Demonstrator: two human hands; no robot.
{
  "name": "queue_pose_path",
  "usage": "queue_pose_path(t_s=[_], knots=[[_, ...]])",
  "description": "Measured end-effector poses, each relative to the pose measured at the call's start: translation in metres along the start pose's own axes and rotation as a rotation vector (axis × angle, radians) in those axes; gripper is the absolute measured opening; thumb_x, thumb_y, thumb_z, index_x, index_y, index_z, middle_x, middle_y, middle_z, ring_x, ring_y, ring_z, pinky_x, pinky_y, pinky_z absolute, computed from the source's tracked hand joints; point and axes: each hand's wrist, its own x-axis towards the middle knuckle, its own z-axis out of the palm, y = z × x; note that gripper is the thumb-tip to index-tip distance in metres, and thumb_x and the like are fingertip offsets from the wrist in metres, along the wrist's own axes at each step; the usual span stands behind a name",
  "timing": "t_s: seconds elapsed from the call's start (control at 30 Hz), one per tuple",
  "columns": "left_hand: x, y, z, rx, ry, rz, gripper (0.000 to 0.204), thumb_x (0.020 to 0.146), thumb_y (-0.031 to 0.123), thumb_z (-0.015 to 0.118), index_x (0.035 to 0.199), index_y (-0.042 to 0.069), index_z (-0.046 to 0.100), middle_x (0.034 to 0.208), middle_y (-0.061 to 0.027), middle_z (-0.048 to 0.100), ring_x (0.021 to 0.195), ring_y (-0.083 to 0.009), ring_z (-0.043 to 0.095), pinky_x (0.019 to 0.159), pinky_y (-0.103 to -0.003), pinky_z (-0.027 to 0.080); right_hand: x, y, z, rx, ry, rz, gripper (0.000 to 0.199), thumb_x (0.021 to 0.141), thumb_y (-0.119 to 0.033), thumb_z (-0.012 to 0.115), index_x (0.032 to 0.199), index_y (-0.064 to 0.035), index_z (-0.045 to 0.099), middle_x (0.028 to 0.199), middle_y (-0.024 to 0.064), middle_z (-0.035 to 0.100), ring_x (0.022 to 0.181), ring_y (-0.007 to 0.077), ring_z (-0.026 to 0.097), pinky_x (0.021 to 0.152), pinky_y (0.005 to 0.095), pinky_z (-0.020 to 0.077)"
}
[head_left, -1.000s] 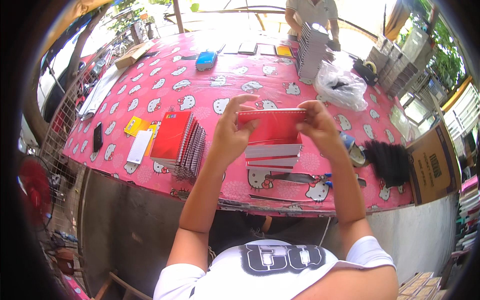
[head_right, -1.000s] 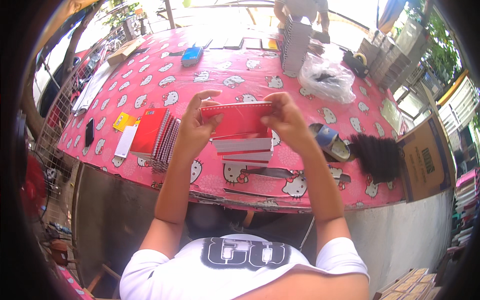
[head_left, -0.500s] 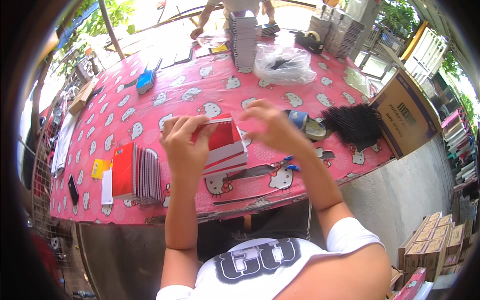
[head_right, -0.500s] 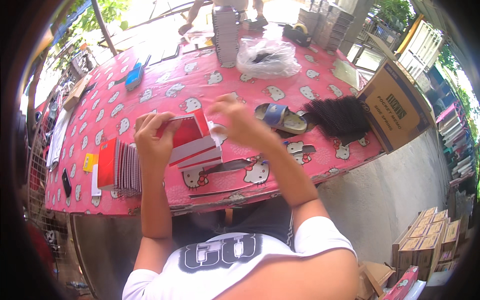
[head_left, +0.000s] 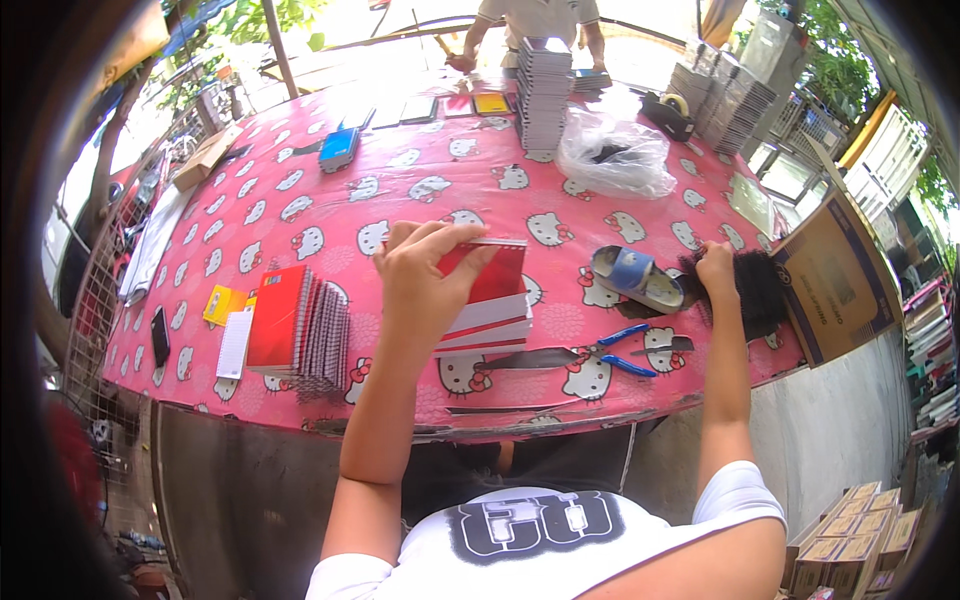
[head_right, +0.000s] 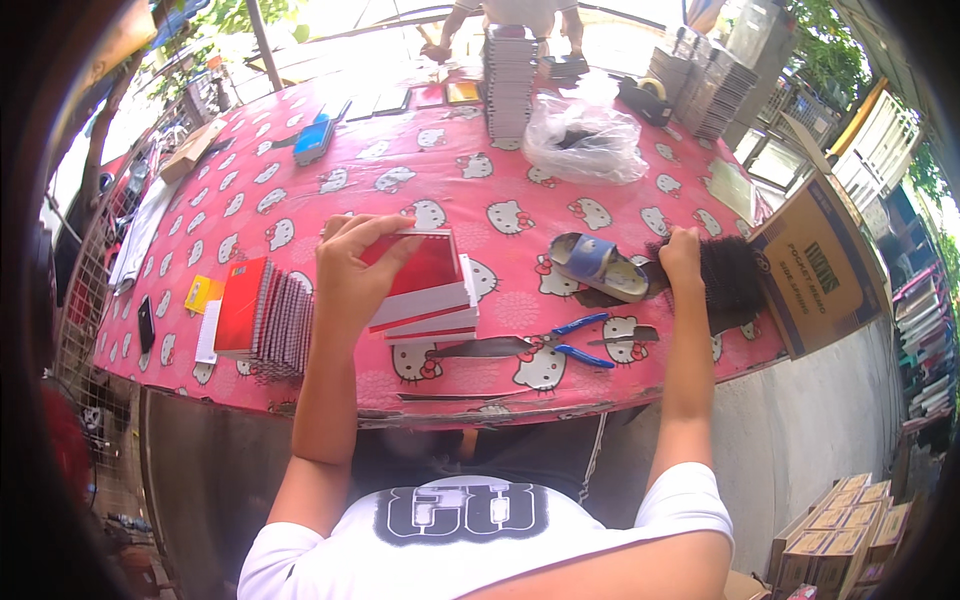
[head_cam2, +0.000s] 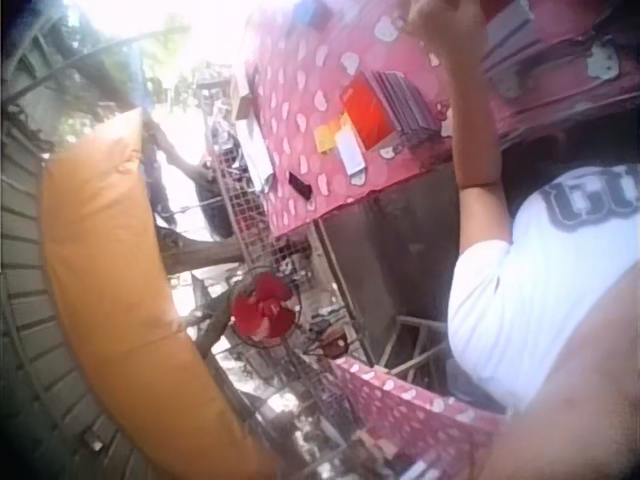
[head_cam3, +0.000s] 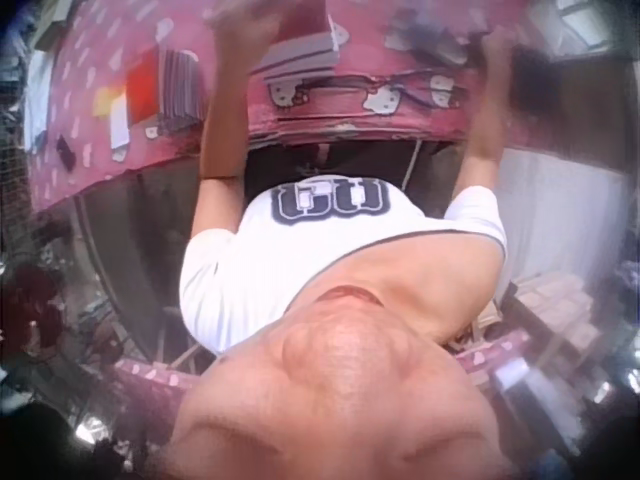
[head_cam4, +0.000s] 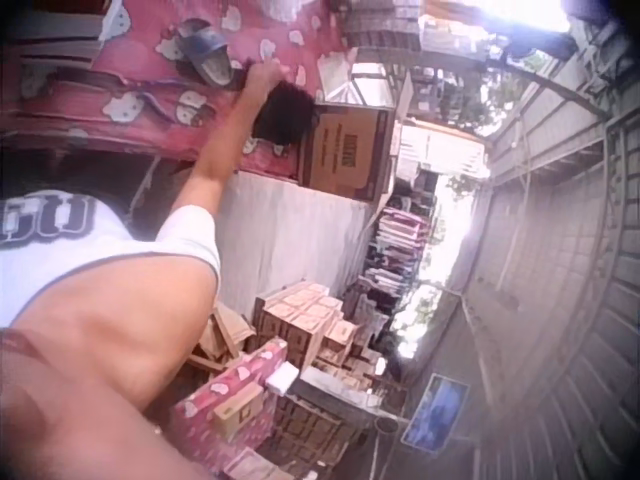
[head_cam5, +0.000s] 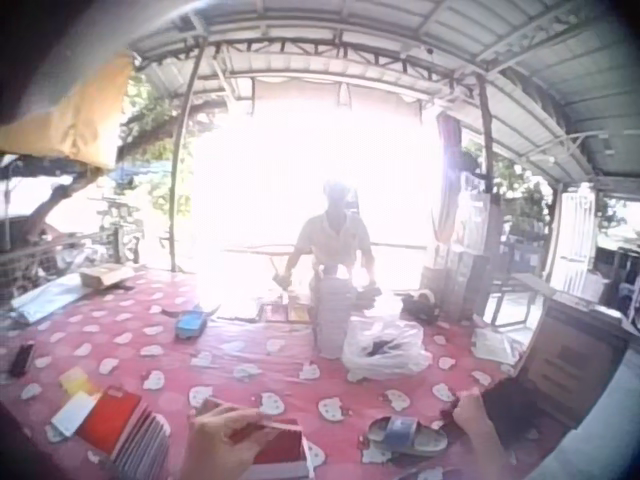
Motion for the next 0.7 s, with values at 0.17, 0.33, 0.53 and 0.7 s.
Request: queue_pose_path(t_s=[0.17,0.33,0.53,0.7], knots=[[-0.004,-0.008,0.002,-0.004,0.097,0.037,0.020,0.071,0.025,0.079,0.084,0.012,0.074,0.082,-0.0004,0.068,0.081,-0.0159,0.054,0.077,-0.032,0.044,-0.029,-0.198,-0.119,0.892,-0.259,-0.302,0.020,0.077,0.000,0.065,0.095,-0.0051,0.072,0.088,0.0120,0.066,0.075,0.0205,0.064,0.066,0.0317,0.0506],[-0.004,-0.005,0.006,-0.021,0.103,0.010,0.019,0.070,0.026,0.079,0.083,0.012,0.075,0.080,0.0008,0.067,0.082,-0.0156,0.054,0.076,-0.032,0.043,-0.048,-0.253,-0.140,1.035,-0.208,-0.407,0.020,0.073,-0.003,0.074,0.093,-0.0067,0.072,0.086,0.0032,0.065,0.074,0.0100,0.060,0.062,0.0250,0.0471],[-0.008,-0.009,0.010,-0.091,0.069,-0.081,0.020,0.072,0.036,0.076,0.080,0.019,0.074,0.082,0.0057,0.064,0.090,-0.0154,0.051,0.089,-0.046,0.030,-0.037,-0.256,-0.144,1.076,-0.373,-0.505,0.020,0.075,-0.003,0.073,0.094,-0.0068,0.071,0.085,0.0028,0.065,0.072,0.0099,0.058,0.064,0.0241,0.0456],[-0.008,-0.008,0.012,-0.050,0.104,-0.073,0.019,0.072,0.036,0.076,0.080,0.019,0.074,0.081,0.0066,0.064,0.089,-0.0153,0.051,0.087,-0.046,0.031,-0.025,-0.257,-0.139,1.103,-0.597,-0.395,0.018,0.079,0.001,0.067,0.096,-0.0049,0.069,0.085,0.0030,0.063,0.074,0.0095,0.056,0.066,0.0245,0.0456]])
